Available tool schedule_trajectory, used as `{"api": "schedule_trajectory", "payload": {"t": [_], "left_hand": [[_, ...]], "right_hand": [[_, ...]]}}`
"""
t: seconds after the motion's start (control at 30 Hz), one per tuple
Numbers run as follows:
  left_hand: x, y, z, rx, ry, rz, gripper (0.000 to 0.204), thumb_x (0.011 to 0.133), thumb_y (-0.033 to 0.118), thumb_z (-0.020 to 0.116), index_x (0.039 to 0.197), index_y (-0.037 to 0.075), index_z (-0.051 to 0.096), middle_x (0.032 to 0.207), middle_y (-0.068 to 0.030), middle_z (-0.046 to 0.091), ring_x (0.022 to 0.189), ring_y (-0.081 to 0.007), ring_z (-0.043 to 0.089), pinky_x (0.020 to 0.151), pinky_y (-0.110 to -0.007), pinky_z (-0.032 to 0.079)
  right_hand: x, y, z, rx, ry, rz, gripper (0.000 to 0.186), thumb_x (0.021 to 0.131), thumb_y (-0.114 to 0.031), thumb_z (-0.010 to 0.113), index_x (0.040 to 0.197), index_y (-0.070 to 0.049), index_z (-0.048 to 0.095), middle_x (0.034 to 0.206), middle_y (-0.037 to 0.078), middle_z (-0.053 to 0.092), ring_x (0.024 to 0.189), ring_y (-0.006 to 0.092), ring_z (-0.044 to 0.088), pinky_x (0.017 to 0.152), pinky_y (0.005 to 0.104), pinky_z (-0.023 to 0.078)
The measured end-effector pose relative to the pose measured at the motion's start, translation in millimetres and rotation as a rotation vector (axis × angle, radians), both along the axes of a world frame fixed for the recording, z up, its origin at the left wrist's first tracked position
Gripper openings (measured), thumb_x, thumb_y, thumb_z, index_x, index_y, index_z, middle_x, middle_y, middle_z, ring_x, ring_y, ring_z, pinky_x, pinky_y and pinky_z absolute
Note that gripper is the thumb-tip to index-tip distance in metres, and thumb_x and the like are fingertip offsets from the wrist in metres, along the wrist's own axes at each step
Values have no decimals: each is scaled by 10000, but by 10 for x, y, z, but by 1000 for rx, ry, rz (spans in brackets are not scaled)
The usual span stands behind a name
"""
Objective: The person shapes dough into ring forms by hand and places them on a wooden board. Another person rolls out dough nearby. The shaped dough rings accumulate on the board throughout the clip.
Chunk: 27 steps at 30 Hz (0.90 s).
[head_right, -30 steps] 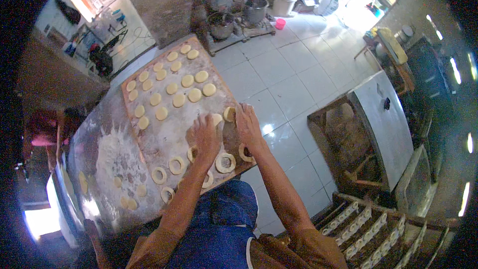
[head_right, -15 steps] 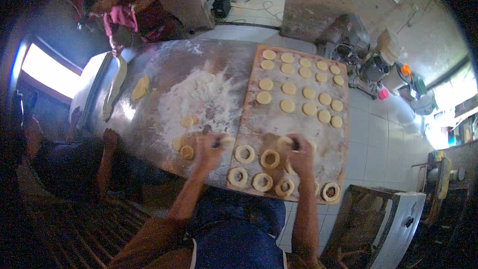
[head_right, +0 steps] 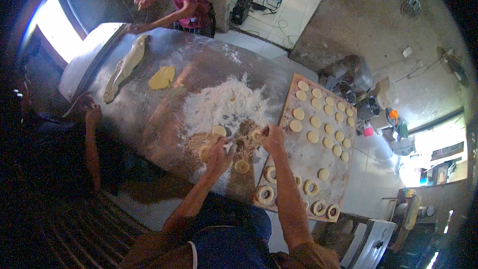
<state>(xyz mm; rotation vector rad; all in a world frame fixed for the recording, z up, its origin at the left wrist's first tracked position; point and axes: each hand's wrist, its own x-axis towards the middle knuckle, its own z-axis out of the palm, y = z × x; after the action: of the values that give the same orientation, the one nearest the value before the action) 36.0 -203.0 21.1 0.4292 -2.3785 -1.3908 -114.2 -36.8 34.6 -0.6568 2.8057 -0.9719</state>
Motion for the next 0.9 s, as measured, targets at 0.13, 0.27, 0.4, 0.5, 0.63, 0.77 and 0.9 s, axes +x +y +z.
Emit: {"api": "schedule_trajectory", "payload": {"t": [0.13,0.27,0.4,0.5,0.63,0.77,0.9], "left_hand": [[-151,64,37,342,151,-71,315,864,181,638,1111,-10,604,966,-173,646,909,-290,633,798,-361,495],[-86,-64,224,483,-47,-150,273,887,189,610,1074,-10,624,940,-133,651,878,-206,624,756,-330,497],[56,-160,647,440,-45,-129,271,909,211,586,1057,-12,626,949,-106,644,888,-171,602,759,-321,491],[29,-188,482,602,63,-137,292,910,200,589,1123,2,579,965,-104,635,853,-206,610,761,-339,489],[59,-282,467,1151,2,-342,330,911,142,564,1215,50,477,1038,-73,575,929,-195,583,770,-328,492],[145,-326,293,1113,188,-490,367,844,14,521,1198,79,447,1073,-51,509,979,-168,539,760,-317,483],[52,-334,71,1623,402,-402,275,803,22,456,1070,92,447,1031,-20,490,930,-147,537,771,-314,450]], "right_hand": [[508,-181,401,-448,-395,-111,137,744,-12,691,827,-20,583,792,59,647,748,124,618,668,286,503],[848,-337,439,-682,-431,-105,205,755,43,656,927,1,552,851,88,656,783,135,633,685,275,521],[1047,-541,575,-661,-313,-116,357,752,39,643,1070,7,484,856,119,662,766,168,654,701,299,537],[1103,-578,680,-602,-439,-72,455,756,51,624,1159,-12,423,868,128,654,787,188,648,724,315,536],[1103,-507,711,-821,-676,50,406,835,-93,597,1196,-28,423,907,151,637,826,228,637,725,347,527],[1002,-591,652,-1224,-971,-213,531,922,-456,468,1214,-12,465,991,191,633,932,254,616,831,375,487],[1173,-875,945,-421,-546,-342,566,956,-477,378,942,48,587,937,195,634,883,280,624,829,408,481]]}}
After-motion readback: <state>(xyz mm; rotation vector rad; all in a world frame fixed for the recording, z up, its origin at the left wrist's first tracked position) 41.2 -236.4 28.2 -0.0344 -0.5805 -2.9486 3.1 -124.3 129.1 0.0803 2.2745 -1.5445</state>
